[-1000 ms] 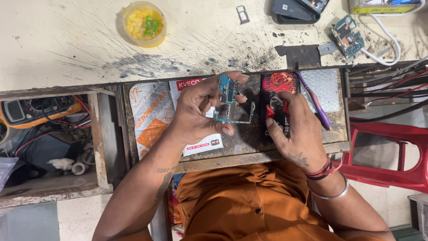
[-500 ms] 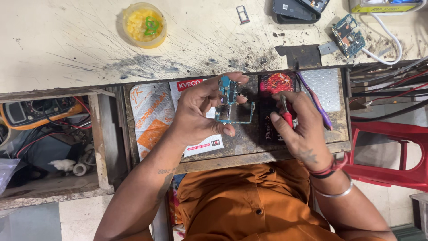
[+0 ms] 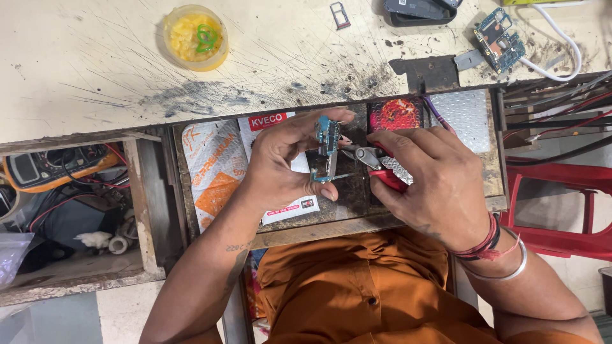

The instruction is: The person uses red-handled flush cutters to trim excess blue PCB material from a small circuit board. They repeatedly reposition the board and cut along its edges to remove the surrounding frame, leaving the central board isolated.

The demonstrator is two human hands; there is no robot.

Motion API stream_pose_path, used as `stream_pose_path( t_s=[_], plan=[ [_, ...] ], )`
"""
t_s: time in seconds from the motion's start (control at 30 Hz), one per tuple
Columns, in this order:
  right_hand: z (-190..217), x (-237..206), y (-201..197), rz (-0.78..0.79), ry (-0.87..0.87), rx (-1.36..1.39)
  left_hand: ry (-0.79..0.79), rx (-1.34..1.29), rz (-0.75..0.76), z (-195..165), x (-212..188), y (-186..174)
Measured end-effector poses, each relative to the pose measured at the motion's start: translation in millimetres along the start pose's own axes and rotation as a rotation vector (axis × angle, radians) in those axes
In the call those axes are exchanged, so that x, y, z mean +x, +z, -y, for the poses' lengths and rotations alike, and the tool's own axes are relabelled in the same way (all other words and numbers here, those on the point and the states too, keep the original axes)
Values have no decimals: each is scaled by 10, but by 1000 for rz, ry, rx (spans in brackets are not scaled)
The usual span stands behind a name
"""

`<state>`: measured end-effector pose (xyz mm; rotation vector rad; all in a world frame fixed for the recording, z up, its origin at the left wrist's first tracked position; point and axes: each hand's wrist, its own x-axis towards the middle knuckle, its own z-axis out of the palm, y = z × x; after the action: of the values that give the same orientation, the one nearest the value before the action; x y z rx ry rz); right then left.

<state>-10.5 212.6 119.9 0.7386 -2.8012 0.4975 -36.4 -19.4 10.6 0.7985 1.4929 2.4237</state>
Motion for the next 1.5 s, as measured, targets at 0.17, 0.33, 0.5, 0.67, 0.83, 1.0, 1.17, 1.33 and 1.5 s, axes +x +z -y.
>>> stream_pose_path(
  t_s=[0.17, 0.33, 0.5, 0.67, 0.83, 1.0, 1.17, 1.33, 1.5],
  plan=[
    [8, 5, -10, 6, -19, -16, 3, 95, 9, -26, 11, 6],
    [1, 21, -20, 17, -26, -14, 47, 166, 27, -21, 34, 3],
    [8, 33, -27, 18, -33, -12, 25, 206, 10, -47, 22, 13],
    [17, 45, -40, 22, -29, 1, 7, 268, 16, -86, 24, 11],
    [29, 39, -45, 3, -49, -47, 24, 251, 17, -71, 15, 6],
    [44, 10, -49, 8, -47, -75, 41, 242, 16, -19, 15, 20],
    [63, 13, -84, 5, -79, -110, 20, 313, 3, -47, 14, 27],
    [82, 34, -135, 24, -101, -148, 18, 327, 3, -55, 7, 28],
    [84, 46, -153, 56, -105, -166, -15, 238, -5, 1, -9, 35]
  ],
)
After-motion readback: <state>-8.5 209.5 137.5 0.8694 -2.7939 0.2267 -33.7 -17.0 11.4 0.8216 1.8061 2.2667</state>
